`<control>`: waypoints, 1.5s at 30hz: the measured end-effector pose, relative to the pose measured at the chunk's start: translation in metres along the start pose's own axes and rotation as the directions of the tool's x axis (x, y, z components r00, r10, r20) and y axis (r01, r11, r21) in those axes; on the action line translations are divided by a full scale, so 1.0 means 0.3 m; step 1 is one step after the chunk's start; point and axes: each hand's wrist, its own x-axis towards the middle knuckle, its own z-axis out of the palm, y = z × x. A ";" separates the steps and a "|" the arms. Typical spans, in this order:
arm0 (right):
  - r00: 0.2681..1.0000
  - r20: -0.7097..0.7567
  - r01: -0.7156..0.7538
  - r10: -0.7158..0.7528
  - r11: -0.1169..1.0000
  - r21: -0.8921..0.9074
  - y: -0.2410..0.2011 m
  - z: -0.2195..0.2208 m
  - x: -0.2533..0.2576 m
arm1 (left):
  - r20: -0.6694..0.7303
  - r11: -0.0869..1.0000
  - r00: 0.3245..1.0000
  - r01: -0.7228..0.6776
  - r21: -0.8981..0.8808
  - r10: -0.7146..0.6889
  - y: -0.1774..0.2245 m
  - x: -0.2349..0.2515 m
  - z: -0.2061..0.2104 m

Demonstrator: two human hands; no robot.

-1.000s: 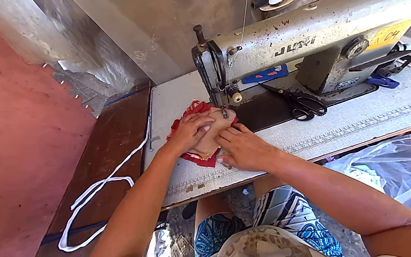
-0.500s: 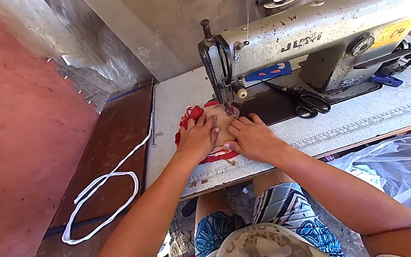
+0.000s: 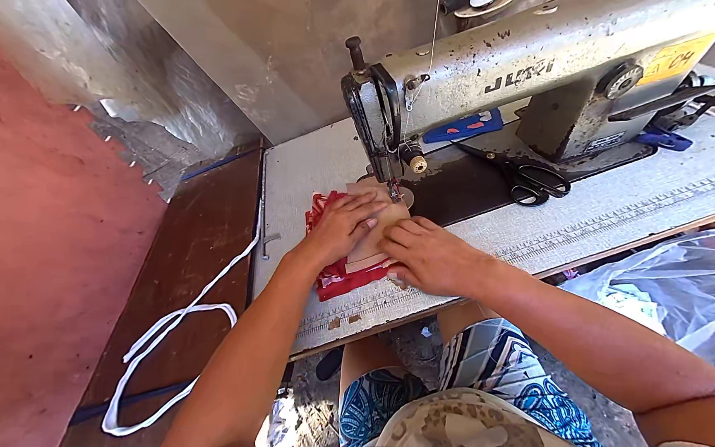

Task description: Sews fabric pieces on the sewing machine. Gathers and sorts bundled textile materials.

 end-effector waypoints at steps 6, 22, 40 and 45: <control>0.999 0.006 -0.046 0.046 0.999 -0.012 0.000 -0.022 0.011 | 0.014 0.993 0.993 0.118 0.022 -0.119 0.039 -0.035 0.013; 0.988 -0.124 -0.102 0.097 0.994 -0.039 0.022 -0.010 -0.013 | 0.221 0.925 0.911 0.297 0.238 -0.350 0.189 -0.088 -0.070; 0.959 -0.101 -0.279 0.265 0.944 -0.177 0.100 -0.062 0.021 | 0.192 0.969 0.952 0.221 0.109 -0.238 0.146 0.005 -0.110; 0.980 0.138 -0.153 0.146 0.987 0.040 -0.046 -0.035 0.059 | 0.139 0.993 0.990 0.036 -0.116 -0.020 0.032 0.081 -0.114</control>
